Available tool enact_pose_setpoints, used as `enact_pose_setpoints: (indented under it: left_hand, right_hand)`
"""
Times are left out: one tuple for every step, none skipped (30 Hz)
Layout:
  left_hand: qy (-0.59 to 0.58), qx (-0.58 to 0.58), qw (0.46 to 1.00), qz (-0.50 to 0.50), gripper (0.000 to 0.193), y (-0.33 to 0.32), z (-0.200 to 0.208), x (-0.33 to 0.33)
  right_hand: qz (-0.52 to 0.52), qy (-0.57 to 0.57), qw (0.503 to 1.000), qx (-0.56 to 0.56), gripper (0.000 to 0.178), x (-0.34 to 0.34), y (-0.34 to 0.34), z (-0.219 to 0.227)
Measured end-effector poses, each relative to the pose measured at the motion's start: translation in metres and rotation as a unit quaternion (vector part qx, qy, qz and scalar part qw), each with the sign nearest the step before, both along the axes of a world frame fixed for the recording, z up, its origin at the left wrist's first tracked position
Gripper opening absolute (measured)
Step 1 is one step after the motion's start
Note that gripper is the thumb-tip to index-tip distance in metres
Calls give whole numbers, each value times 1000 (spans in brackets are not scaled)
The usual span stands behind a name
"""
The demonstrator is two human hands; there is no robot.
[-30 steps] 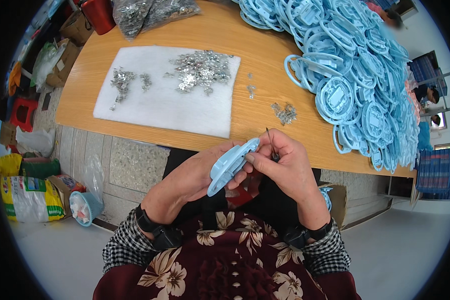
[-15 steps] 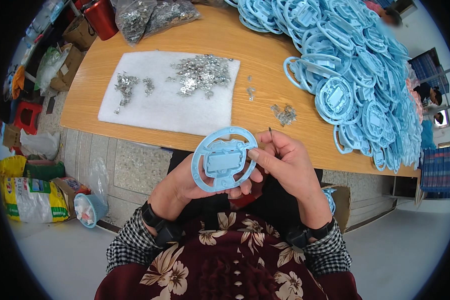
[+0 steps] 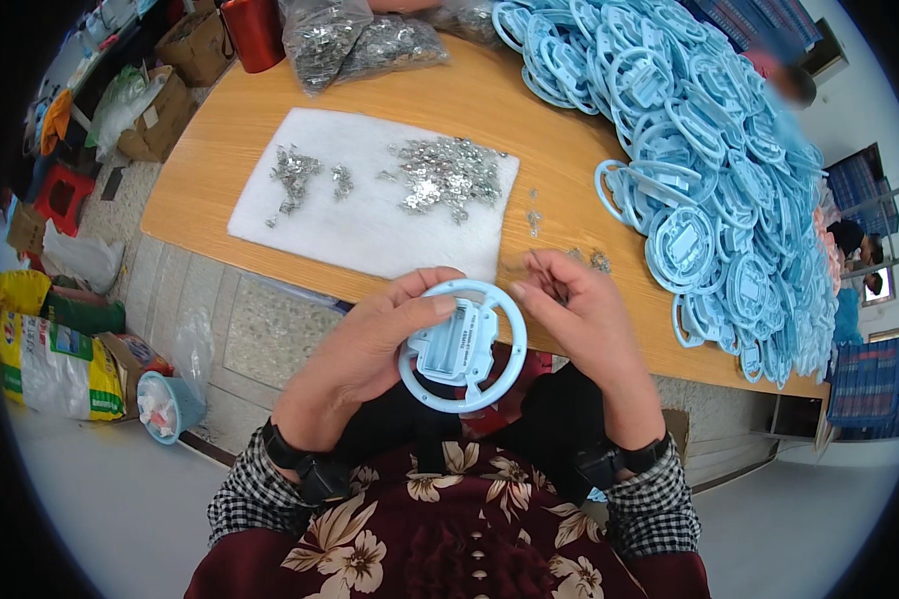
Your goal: Assembling decorative blue plastic rings by inserting small silver-colored metal pieces into slots using a needle tool.
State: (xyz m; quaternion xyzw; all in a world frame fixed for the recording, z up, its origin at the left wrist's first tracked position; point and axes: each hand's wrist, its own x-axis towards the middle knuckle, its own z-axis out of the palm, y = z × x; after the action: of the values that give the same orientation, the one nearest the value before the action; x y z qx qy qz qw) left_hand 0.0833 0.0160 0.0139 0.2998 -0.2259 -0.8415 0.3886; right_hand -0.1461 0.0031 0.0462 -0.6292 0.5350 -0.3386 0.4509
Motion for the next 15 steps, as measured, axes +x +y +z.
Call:
enact_pose_setpoints:
  left_hand:
    - [-10, -6, 1000, 14, 41, -1, 6, 4]
    - [-7, -7, 1000, 15, 41, -2, 5, 7]
    - [-38, -27, 999, 24, 41, -3, 3, 11]
    - [-68, -46, 996, 31, 42, -3, 2, 15]
    - [-66, -46, 996, 35, 42, -2, 1, 17]
    - [-95, -60, 992, 51, 41, -1, 0, 18]
    - [-124, -74, 987, 67, 39, -1, -1, 20]
    - [-120, -72, 988, 68, 39, -2, -3, 21]
    - [-145, -82, 983, 70, 38, -3, -4, 22]
    - [-170, -92, 979, 71, 36, -3, -4, 23]
    - [-167, -90, 979, 73, 36, -3, -5, 24]
    - [-165, -93, 979, 70, 35, -4, -6, 25]
    - [-163, -97, 980, 67, 34, -4, -8, 25]
    - [-161, -94, 980, 70, 34, -4, -8, 26]
    - [-156, -98, 980, 73, 31, -4, -8, 26]
  right_hand:
    - [-10, 68, 996, -51, 19, 5, -7, -4]
    - [-9, 72, 996, -52, 19, 10, -14, -6]
    - [-4, 116, 988, -105, 19, 18, -23, -10]
    - [0, 159, 975, -157, 19, 25, -31, -11]
    - [-4, 180, 974, -141, 18, 33, -37, -9]
    - [-1, 183, 973, -141, 18, 38, -42, -11]
    - [-5, 209, 965, -158, 17, 41, -49, -17]
    - [-9, 234, 956, -174, 17, 43, -54, -22]
    - [-6, 237, 956, -173, 17, 43, -58, -27]
    - [12, 252, 947, -200, 18, 42, -62, -30]
    - [29, 266, 937, -226, 19, 40, -64, -31]
    - [33, 268, 936, -224, 19, 39, -64, -29]
    - [37, 273, 943, -185, 19, 38, -62, -24]
    - [41, 278, 949, -145, 19, 39, -61, -21]
    - [43, 281, 948, -144, 19, 40, -59, -20]
